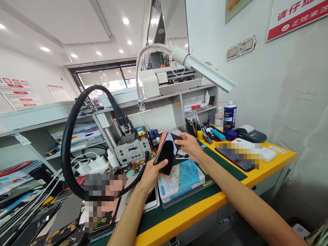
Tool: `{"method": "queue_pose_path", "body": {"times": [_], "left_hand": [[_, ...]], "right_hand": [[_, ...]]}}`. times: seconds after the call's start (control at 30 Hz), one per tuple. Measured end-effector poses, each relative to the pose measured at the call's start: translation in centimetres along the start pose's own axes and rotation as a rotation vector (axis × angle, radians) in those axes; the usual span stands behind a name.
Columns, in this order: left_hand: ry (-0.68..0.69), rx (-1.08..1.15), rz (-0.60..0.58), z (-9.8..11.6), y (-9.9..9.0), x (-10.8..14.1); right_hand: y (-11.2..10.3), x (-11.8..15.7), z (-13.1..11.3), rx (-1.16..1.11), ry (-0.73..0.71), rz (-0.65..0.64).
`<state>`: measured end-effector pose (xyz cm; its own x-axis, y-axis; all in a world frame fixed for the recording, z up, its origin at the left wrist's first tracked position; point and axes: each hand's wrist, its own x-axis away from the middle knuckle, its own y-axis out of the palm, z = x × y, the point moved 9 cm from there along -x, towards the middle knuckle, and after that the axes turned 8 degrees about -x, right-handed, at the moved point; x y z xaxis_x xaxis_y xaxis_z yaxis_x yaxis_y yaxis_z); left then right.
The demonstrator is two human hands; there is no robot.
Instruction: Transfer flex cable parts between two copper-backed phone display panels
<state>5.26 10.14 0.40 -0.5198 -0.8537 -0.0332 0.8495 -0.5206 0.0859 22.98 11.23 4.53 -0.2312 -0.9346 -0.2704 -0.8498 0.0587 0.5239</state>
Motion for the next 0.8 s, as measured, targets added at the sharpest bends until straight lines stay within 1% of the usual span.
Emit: {"method": "queue_pose_path", "body": {"times": [0.17, 0.33, 0.43, 0.6, 0.7, 0.8], "left_hand": [[0.03, 0.016, 0.049, 0.5, -0.4, 0.0], [0.054, 0.036, 0.106, 0.9, -0.9, -0.1], [0.041, 0.06, 0.132, 0.9, -1.0, -0.2], [0.001, 0.126, 0.129, 1.1, -0.8, 0.0], [0.007, 0.178, 0.098, 1.3, -0.7, 0.2], [-0.019, 0.2, 0.061, 0.9, -0.5, 0.2]], "right_hand": [[0.6, 0.2, 1.0, -0.061, 0.143, -0.062], [1.6, 0.9, 2.4, 0.0, 0.243, -0.144], [1.8, 1.1, 2.7, 0.024, 0.259, -0.155], [1.8, 1.1, 2.4, 0.014, 0.25, -0.16], [1.8, 0.9, 2.2, 0.013, 0.235, -0.179], [1.9, 0.9, 2.3, 0.032, 0.219, -0.209]]}}
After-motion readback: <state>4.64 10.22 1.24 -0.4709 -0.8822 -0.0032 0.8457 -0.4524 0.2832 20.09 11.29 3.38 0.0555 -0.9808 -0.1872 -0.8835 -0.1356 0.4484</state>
